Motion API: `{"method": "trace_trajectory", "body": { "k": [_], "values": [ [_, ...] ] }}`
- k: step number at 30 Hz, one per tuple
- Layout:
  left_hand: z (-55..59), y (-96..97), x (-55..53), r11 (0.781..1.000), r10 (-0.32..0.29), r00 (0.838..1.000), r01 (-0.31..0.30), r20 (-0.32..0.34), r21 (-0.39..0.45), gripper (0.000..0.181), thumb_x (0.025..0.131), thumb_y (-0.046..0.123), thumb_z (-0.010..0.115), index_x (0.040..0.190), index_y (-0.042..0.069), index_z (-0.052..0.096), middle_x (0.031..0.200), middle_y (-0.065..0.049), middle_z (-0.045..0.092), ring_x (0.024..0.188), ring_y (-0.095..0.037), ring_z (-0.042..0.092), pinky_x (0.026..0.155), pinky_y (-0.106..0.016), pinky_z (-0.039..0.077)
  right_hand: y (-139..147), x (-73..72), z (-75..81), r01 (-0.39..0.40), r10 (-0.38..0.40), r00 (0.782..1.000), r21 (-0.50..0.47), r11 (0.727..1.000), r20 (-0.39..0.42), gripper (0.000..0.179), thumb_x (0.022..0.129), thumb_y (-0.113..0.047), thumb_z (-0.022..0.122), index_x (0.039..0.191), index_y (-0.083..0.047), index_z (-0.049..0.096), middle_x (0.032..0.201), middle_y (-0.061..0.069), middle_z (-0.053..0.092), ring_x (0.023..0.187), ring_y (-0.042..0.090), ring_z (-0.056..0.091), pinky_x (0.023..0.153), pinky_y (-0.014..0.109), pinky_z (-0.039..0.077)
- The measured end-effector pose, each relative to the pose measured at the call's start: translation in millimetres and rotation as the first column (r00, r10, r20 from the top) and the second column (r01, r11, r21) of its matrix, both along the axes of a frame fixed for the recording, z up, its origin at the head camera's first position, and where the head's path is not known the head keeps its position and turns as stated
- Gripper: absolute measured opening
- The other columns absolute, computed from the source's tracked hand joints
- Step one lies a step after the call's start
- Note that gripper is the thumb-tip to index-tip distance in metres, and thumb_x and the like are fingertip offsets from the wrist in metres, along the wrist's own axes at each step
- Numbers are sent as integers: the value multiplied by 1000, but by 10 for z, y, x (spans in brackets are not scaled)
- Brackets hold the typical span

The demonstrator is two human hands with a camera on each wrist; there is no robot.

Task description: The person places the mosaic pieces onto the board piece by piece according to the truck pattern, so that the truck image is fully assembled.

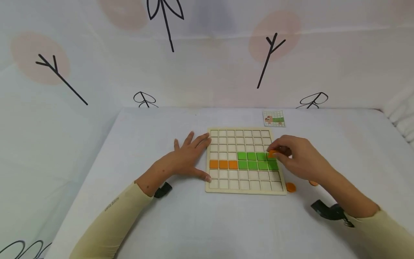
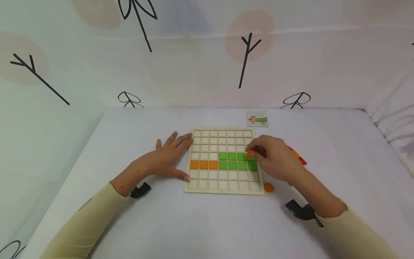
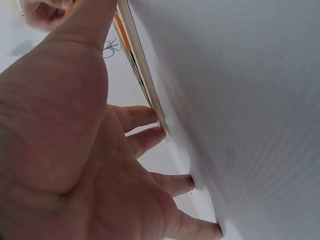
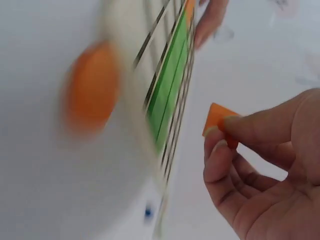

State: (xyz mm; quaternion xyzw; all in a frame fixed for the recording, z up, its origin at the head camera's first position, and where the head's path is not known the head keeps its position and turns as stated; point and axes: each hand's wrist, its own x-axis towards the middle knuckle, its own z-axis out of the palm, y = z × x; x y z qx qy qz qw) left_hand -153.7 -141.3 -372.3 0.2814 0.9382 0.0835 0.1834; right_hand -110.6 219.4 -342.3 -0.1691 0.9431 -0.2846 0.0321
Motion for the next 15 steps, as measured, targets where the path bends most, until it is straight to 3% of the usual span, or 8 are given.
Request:
{"method": "trace_trajectory", "body": {
  "k": [8,15],
  "values": [
    [-6,-2,-16,1000,-6,1000,6,-4,-3,133,75,78,81,172,20,12,180,2,1,162,-49,-5,110,-89,11,-660,-296,-91,-64,67,997,-95,993,28,8,98,-7,76,105,-9,75,97,2,73,86,19,63,80,37,55],
    [-45,-17,-30,1000,-6,1000,6,10,5,133,75,80,80,173,22,10,180,4,-3,162,-48,-7,111,-88,10,-935,-408,-173,-103,108,993,-108,989,44,7,97,-3,73,100,-9,75,88,0,72,78,17,62,75,36,53]
  ]
}}
